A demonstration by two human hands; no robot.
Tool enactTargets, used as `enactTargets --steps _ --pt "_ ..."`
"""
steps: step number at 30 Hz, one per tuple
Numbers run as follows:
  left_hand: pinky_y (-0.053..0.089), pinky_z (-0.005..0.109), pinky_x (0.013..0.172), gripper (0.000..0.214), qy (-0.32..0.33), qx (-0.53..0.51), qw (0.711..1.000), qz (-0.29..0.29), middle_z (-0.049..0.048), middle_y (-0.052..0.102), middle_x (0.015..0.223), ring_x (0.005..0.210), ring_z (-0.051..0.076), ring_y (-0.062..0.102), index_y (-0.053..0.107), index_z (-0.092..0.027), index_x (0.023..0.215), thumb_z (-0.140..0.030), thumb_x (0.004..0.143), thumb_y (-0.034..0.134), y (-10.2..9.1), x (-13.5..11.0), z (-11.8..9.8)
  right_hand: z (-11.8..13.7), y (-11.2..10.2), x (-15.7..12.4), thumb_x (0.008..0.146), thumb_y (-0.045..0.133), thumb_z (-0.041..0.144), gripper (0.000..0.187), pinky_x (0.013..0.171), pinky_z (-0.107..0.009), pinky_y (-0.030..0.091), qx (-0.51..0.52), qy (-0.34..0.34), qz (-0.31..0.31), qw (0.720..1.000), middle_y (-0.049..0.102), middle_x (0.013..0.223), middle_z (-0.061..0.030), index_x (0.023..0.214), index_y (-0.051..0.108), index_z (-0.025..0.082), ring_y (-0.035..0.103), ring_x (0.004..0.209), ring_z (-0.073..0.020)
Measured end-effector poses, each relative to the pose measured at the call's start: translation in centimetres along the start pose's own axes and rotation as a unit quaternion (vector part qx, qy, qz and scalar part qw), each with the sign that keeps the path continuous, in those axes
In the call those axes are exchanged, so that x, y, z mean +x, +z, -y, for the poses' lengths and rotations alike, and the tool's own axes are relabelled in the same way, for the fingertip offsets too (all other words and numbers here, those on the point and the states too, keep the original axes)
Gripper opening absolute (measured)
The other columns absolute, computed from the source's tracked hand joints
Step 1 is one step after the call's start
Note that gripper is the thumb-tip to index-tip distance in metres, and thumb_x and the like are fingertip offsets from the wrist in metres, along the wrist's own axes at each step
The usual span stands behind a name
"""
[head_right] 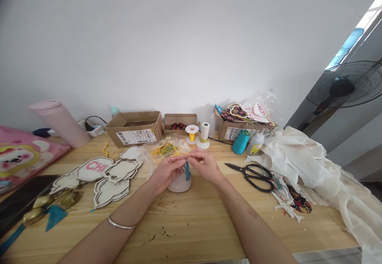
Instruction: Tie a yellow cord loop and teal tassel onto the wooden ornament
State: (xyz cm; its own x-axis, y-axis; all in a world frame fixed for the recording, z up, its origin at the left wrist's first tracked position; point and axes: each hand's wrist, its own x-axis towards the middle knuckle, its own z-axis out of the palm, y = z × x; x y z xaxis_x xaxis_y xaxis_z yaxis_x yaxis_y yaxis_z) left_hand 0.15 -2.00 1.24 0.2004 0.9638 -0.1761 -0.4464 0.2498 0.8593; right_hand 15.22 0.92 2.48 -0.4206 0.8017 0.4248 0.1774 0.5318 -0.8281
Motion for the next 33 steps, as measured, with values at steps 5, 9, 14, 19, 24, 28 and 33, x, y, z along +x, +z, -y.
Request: enactTargets --steps 5,9,14,19,24,28,33 --pt "0.039 0.021 0.061 0.019 0.007 -0.014 1.000 -0.010 0.0023 0.061 0.066 0.060 0.007 0.050 0.068 -0.011 0.076 -0.021 0.060 0.071 0.0 0.0 0.0 -0.3 -0.2 0.0 0.075 0.054 0.027 0.017 0.062 -0.026 0.043 0.034 0.024 0.005 0.999 0.061 0.077 -0.0043 0.081 0.068 0.018 0.055 0.072 -0.0138" --pt "0.040 0.022 0.062 0.014 0.014 -0.045 0.999 -0.020 0.0012 0.060 0.063 0.059 0.008 0.051 0.067 -0.012 0.069 -0.018 0.057 0.072 0.2 0.0 -0.1 -0.6 -0.3 0.1 0.074 0.055 0.028 0.017 0.054 -0.024 0.040 0.020 0.041 -0.054 0.998 0.061 0.070 -0.0035 0.078 0.067 0.017 0.051 0.062 -0.0117" --pt "0.041 0.024 0.061 0.016 0.012 -0.039 0.999 -0.007 0.0031 0.062 0.065 0.059 0.009 0.053 0.067 -0.011 0.073 -0.019 0.059 0.070 0.2 -0.1 -0.1 -0.2 -0.1 0.1 0.074 0.054 0.026 0.017 0.051 -0.023 0.039 -0.027 0.009 -0.018 0.999 0.062 0.070 -0.0046 0.079 0.068 0.016 0.051 0.061 -0.0117" --pt "0.037 0.022 0.055 0.015 0.028 -0.010 1.000 -0.001 0.0018 0.059 0.059 0.054 0.008 0.050 0.067 -0.011 0.072 -0.021 0.060 0.068 0.0 0.0 0.1 0.1 0.1 0.0 0.076 0.052 0.022 0.018 0.052 -0.023 0.040 -0.061 -0.020 -0.009 0.998 0.060 0.071 -0.0045 0.084 0.068 0.018 0.050 0.061 -0.0111" --pt "0.032 0.021 0.052 0.014 0.050 0.055 0.997 0.006 0.0006 0.055 0.053 0.051 0.007 0.045 0.067 -0.011 0.066 -0.024 0.063 0.064 0.0 0.0 0.2 -0.2 0.1 -0.1 0.075 0.052 0.019 0.020 0.050 -0.022 0.039 -0.100 -0.065 -0.001 0.993 0.059 0.070 -0.0047 0.085 0.069 0.017 0.051 0.062 -0.0112" --pt "0.031 0.021 0.052 0.015 0.053 0.065 0.996 0.011 -0.0004 0.052 0.052 0.051 0.007 0.043 0.067 -0.012 0.068 -0.026 0.065 0.063 0.0 -0.1 0.3 -0.6 0.0 -0.1 0.074 0.052 0.017 0.019 0.048 -0.021 0.037 -0.124 -0.102 -0.007 0.987 0.059 0.070 -0.0036 0.083 0.068 0.019 0.052 0.064 -0.0109" --pt "0.030 0.021 0.052 0.015 0.055 0.063 0.996 0.016 -0.0002 0.052 0.055 0.053 0.007 0.043 0.066 -0.012 0.067 -0.027 0.064 0.064 0.1 -0.1 0.3 -0.9 -0.1 -0.2 0.074 0.051 0.017 0.017 0.050 -0.022 0.037 -0.158 -0.114 -0.015 0.981 0.059 0.070 -0.0034 0.080 0.066 0.018 0.051 0.062 -0.0104"
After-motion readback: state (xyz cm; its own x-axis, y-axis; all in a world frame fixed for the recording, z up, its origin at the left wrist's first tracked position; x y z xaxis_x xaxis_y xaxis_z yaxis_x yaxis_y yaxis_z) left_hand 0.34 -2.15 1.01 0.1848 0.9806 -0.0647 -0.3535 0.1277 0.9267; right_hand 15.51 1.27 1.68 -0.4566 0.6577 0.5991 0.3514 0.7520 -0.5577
